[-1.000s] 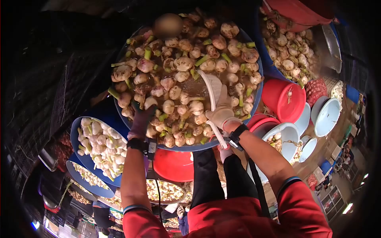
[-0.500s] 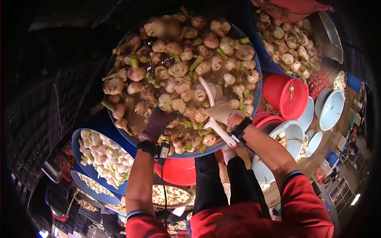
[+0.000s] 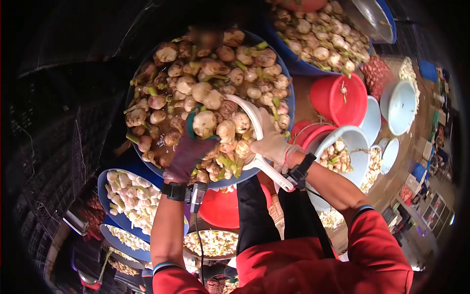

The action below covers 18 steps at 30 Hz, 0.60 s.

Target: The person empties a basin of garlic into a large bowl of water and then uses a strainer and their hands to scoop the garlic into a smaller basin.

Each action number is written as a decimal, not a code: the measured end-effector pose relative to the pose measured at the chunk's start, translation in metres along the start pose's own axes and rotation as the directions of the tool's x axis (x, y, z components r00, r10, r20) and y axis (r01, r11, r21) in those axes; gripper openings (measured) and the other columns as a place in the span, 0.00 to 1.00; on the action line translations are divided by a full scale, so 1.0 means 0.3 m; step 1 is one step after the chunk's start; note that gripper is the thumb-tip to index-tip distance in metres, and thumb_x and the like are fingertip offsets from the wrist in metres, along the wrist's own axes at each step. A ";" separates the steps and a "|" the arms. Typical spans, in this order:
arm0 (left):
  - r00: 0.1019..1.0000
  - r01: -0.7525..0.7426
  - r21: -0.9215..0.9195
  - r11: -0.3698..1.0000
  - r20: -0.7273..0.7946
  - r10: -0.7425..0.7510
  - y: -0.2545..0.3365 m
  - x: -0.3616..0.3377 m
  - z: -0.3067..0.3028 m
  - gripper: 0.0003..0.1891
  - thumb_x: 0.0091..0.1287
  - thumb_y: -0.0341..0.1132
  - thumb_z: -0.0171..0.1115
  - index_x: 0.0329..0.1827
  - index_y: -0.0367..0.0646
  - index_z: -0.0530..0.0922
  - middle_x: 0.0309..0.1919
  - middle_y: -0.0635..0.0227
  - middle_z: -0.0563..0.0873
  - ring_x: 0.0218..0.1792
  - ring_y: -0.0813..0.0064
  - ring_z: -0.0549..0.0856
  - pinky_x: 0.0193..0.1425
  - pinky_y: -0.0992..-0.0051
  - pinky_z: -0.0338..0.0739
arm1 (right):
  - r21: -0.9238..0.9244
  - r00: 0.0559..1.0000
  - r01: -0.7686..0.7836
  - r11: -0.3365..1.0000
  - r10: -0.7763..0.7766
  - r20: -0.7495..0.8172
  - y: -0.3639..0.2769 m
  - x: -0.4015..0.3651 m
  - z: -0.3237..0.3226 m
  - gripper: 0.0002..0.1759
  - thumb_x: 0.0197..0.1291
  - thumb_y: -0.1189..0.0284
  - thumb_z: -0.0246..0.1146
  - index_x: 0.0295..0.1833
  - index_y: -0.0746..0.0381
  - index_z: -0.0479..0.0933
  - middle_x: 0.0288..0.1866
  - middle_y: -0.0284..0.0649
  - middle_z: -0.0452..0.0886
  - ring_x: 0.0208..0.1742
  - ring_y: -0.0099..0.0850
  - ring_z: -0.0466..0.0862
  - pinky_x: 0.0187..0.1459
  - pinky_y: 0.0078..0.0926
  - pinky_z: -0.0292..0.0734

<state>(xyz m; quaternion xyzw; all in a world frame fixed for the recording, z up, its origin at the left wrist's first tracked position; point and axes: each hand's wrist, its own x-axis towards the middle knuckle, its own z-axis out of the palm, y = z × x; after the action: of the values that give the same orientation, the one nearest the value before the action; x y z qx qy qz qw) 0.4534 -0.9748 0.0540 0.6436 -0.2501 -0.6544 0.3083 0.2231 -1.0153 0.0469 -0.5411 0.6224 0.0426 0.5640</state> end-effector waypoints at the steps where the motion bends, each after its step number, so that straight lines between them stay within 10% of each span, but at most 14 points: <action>1: 0.999 -0.020 -0.120 0.993 0.027 0.024 0.053 -0.019 0.023 0.45 0.50 0.26 0.72 0.72 0.44 0.57 0.59 0.64 0.75 0.58 0.73 0.75 0.61 0.74 0.71 | 0.080 0.999 0.031 0.996 -0.029 -0.032 0.015 -0.020 0.005 0.55 0.45 0.73 0.63 0.76 0.61 0.38 0.68 0.55 0.64 0.62 0.40 0.73 0.58 0.26 0.71; 5: 0.999 -0.032 0.145 0.989 0.022 0.029 0.140 -0.089 0.043 0.44 0.50 0.30 0.72 0.72 0.43 0.58 0.59 0.63 0.74 0.58 0.72 0.75 0.63 0.72 0.70 | 0.098 0.902 0.431 0.897 -0.427 -0.058 -0.043 -0.115 -0.081 0.53 0.45 0.75 0.65 0.75 0.61 0.41 0.65 0.53 0.62 0.65 0.42 0.68 0.65 0.28 0.62; 14: 0.972 -0.234 0.464 0.854 0.096 0.215 0.282 -0.329 0.427 0.46 0.50 0.24 0.69 0.72 0.39 0.52 0.61 0.58 0.71 0.61 0.67 0.73 0.65 0.69 0.69 | 0.401 1.000 0.001 0.916 0.005 -0.014 0.157 -0.515 -0.318 0.60 0.44 0.74 0.68 0.75 0.61 0.33 0.71 0.59 0.56 0.72 0.43 0.61 0.70 0.32 0.55; 18: 0.965 -0.203 0.300 0.932 0.222 0.139 0.294 -0.445 0.838 0.46 0.49 0.24 0.71 0.72 0.42 0.55 0.61 0.61 0.71 0.61 0.70 0.73 0.65 0.70 0.69 | 0.457 0.812 0.569 0.684 -0.378 -0.445 0.319 -0.725 -0.521 0.47 0.44 0.87 0.64 0.72 0.63 0.51 0.71 0.47 0.60 0.74 0.37 0.58 0.71 0.32 0.53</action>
<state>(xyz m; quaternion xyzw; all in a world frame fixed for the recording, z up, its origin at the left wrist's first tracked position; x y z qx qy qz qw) 0.2076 -0.9559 0.2213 0.5926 -0.4374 -0.6363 0.2294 0.0035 -0.9435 0.2127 -0.4899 0.5235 -0.3818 0.5832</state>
